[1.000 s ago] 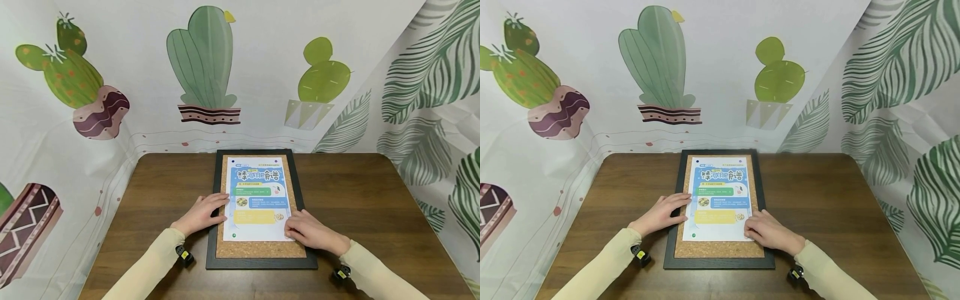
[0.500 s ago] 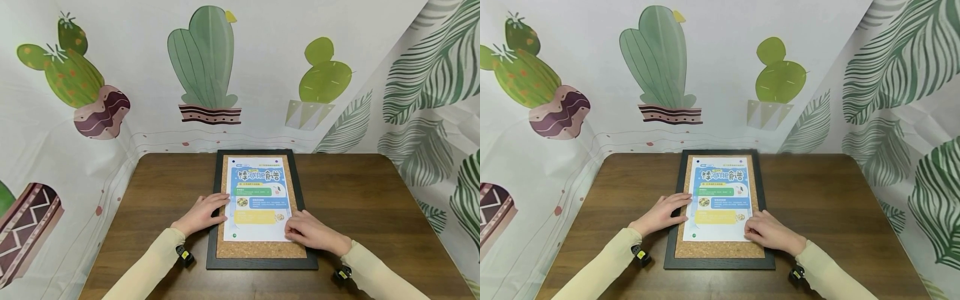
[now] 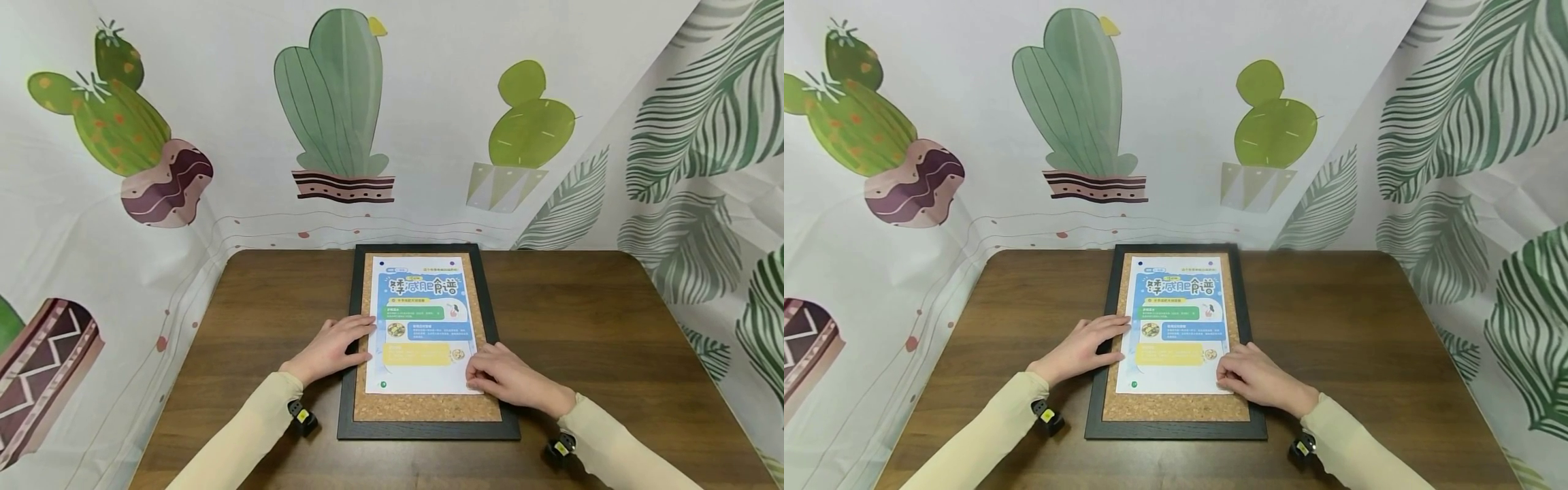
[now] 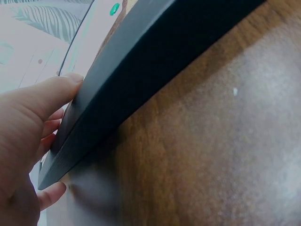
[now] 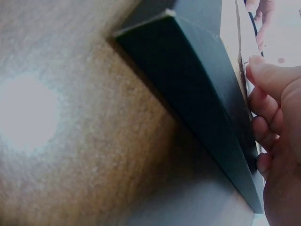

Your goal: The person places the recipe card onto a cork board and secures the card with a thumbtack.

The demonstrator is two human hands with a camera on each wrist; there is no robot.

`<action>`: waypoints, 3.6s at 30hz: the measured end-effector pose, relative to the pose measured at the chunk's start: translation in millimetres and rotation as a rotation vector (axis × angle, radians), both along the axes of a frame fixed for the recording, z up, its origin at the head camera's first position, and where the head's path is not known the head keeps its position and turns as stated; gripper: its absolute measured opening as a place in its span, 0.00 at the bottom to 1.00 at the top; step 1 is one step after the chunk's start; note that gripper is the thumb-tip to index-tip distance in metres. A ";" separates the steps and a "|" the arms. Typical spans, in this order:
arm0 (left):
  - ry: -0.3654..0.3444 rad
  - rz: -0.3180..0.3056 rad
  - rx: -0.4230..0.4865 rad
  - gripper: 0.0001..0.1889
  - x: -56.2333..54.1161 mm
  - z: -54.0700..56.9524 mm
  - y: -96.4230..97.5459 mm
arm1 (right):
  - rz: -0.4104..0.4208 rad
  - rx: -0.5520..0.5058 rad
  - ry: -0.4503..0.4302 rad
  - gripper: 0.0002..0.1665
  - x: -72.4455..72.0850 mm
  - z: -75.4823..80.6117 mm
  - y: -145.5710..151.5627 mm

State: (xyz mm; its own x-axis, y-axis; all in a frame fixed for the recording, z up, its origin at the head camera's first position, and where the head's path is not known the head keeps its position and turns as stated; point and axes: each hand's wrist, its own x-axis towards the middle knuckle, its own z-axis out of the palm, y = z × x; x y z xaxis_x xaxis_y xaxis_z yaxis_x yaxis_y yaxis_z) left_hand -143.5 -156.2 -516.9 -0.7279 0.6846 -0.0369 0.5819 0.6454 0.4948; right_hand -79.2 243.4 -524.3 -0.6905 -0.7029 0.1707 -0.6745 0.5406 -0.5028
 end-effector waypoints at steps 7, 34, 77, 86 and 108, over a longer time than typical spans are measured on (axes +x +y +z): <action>-0.007 0.000 -0.002 0.33 -0.6 -1.4 -0.2 | 0.014 -0.008 0.008 0.11 0.1 1.0 -1.0; -0.007 0.007 0.004 0.33 -1.3 -0.7 0.0 | 0.054 -0.008 0.050 0.13 -1.1 2.8 -4.0; -0.001 0.009 0.006 0.33 -0.6 -1.2 -0.1 | 0.007 0.068 0.124 0.10 3.2 -1.0 -5.3; 0.016 0.010 -0.008 0.32 2.9 0.6 1.4 | -0.020 -0.064 0.016 0.08 5.2 -6.2 -0.5; 0.088 0.020 -0.041 0.28 12.5 4.0 -2.7 | -0.137 -0.062 -0.010 0.10 27.5 -2.9 18.1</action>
State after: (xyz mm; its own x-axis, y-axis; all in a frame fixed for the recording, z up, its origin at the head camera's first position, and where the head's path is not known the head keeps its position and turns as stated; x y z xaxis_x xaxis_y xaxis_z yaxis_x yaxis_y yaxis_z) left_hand -130.9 -158.9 -512.9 -0.7434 0.6689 0.0003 0.6085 0.6761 0.4155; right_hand -51.6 261.5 -527.2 -0.7808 -0.5907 0.2035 -0.5917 0.5948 -0.5441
